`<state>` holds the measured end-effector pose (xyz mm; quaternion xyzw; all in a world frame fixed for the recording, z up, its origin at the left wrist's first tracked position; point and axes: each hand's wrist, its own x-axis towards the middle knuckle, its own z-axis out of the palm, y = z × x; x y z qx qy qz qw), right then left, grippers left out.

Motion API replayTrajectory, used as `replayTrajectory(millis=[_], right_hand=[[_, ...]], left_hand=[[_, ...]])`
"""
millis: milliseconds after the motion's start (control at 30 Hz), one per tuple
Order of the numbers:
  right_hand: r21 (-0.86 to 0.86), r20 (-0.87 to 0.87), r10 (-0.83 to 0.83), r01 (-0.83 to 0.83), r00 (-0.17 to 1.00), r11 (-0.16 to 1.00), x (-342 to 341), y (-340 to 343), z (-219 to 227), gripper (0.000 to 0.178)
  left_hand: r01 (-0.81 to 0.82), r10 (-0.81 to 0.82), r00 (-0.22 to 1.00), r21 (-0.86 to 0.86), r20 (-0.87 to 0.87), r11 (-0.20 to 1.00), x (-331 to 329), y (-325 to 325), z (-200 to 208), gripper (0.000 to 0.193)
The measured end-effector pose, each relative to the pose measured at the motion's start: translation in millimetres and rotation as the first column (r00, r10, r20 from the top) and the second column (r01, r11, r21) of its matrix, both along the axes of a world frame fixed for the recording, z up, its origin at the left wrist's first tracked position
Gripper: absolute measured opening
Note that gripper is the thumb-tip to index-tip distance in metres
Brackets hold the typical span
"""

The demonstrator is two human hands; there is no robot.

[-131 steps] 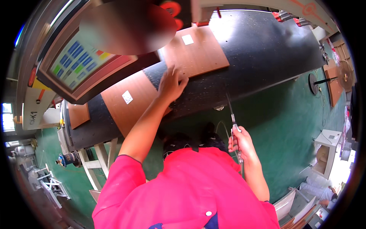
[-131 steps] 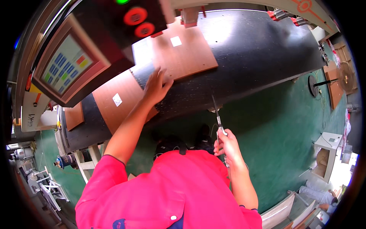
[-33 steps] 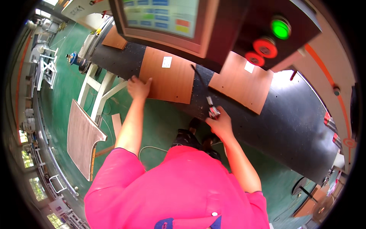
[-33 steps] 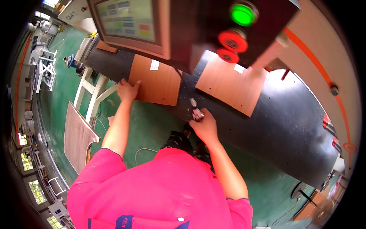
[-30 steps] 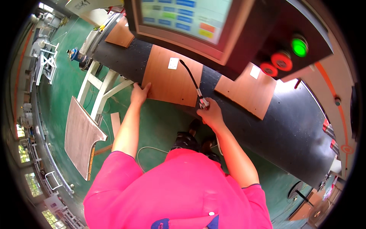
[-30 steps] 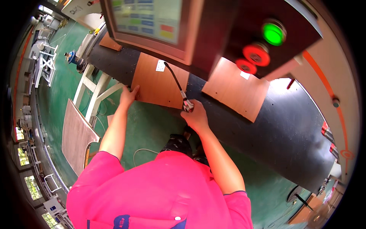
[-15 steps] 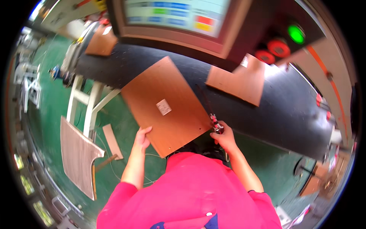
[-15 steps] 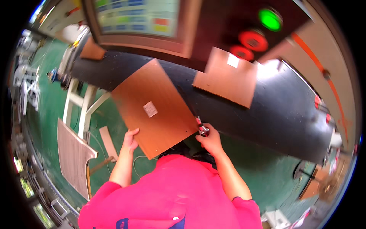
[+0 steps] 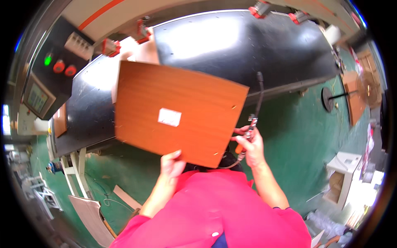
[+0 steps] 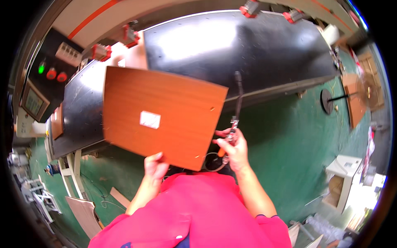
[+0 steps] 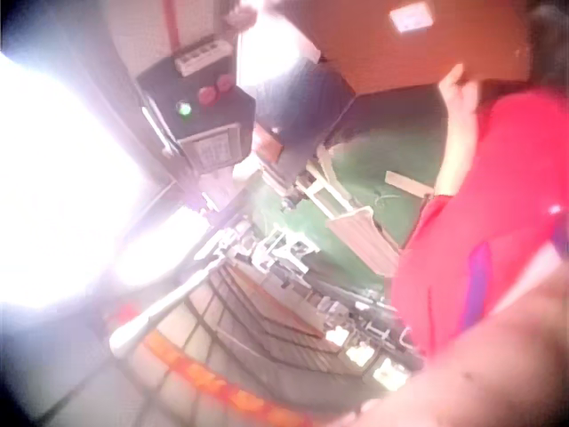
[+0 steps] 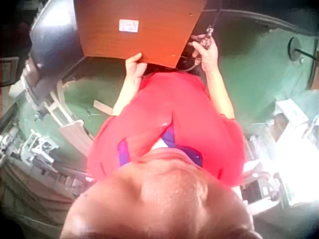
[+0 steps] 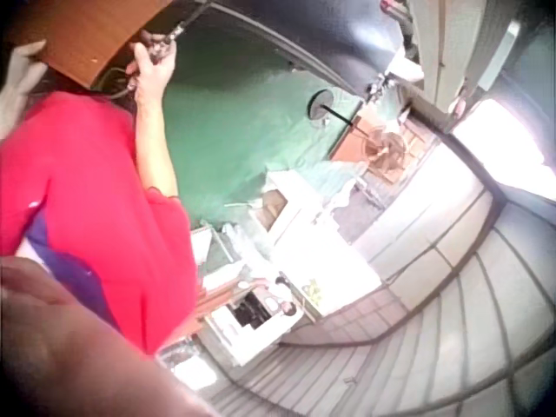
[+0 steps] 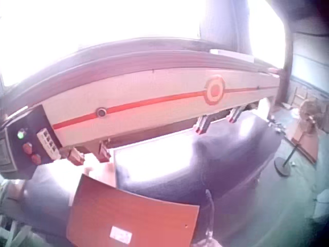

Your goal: The person carries wooden panels to a machine, inserts them into the machine to be drilled, and stacks the processed panels onto a table.

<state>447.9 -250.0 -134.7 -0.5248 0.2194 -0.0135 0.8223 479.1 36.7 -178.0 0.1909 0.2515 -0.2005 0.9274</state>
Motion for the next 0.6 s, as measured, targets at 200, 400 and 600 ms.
replayTrajectory(millis=[200, 400, 600], right_hand=[[0.048, -0.028, -0.324, 0.325, 0.946, 0.944, -74.0, -111.6, 9.6, 0.055], [-0.311, -0.112, -0.521, 0.468, 0.846, 0.827, -85.6, -179.5, 27.0, 0.025], [-0.533, -0.398, -0.453, 0.201, 0.798, 0.822, -107.5, -229.9, 60.8, 0.025]], left_hand=[[0.269, -0.274, 0.962, -0.162, -0.011, 0.949, 26.2, -184.8, 18.3, 0.046], [0.335, -0.354, 0.933, -0.206, -0.063, 0.92, 28.0, -264.8, 10.3, 0.051], [0.35, -0.374, 0.909, -0.151, -0.183, 0.925, 34.3, -254.9, 2.4, 0.053]])
